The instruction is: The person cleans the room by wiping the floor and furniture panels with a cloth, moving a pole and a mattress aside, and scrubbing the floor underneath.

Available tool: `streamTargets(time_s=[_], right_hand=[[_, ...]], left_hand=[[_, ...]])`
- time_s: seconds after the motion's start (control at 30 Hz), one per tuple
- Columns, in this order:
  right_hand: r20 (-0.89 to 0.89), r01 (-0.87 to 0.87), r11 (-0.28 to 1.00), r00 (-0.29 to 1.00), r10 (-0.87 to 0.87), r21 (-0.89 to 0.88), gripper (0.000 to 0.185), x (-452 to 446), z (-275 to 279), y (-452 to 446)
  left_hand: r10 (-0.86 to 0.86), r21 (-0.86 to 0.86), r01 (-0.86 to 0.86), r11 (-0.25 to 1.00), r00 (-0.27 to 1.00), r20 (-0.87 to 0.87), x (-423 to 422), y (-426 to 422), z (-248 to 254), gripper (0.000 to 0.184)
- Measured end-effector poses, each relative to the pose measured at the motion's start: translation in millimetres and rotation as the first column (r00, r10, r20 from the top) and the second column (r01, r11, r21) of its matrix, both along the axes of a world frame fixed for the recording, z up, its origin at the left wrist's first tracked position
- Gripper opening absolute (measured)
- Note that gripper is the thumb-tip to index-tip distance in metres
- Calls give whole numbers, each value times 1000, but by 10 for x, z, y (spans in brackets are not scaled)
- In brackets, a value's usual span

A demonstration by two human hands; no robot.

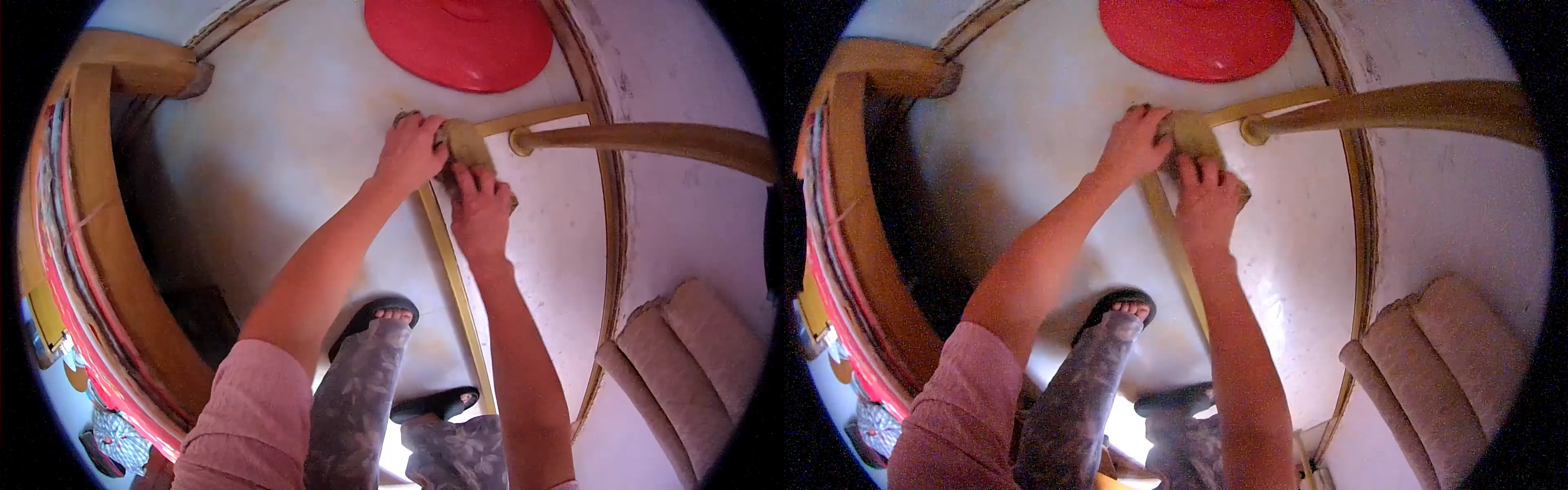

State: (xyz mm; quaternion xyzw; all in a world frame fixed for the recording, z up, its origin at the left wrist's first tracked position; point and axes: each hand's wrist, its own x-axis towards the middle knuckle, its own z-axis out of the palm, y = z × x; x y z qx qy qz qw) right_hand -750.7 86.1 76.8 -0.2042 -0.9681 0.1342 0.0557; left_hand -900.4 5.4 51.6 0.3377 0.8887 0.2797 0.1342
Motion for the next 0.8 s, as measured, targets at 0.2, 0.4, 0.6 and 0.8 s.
streamTargets(time_s=[0.2,0.4,0.6,0.8], right_hand=[[7,-122,959,992,128,-255,48,-221,95,-436],[41,-51,995,998,55,-85,54,-647,74,-229],[25,-147,986,989,145,74,46,-669,-41,-244],[70,-269,957,962,262,111,42,-531,69,-549]], left_hand=[[16,159,-55,986,971,238,-189,-759,37,40],[-84,108,105,989,980,-180,-758,-204,-225,44],[-220,-175,192,966,963,-157,-489,-425,-295,42],[237,-50,-244,969,965,-111,180,-779,-272,27]])
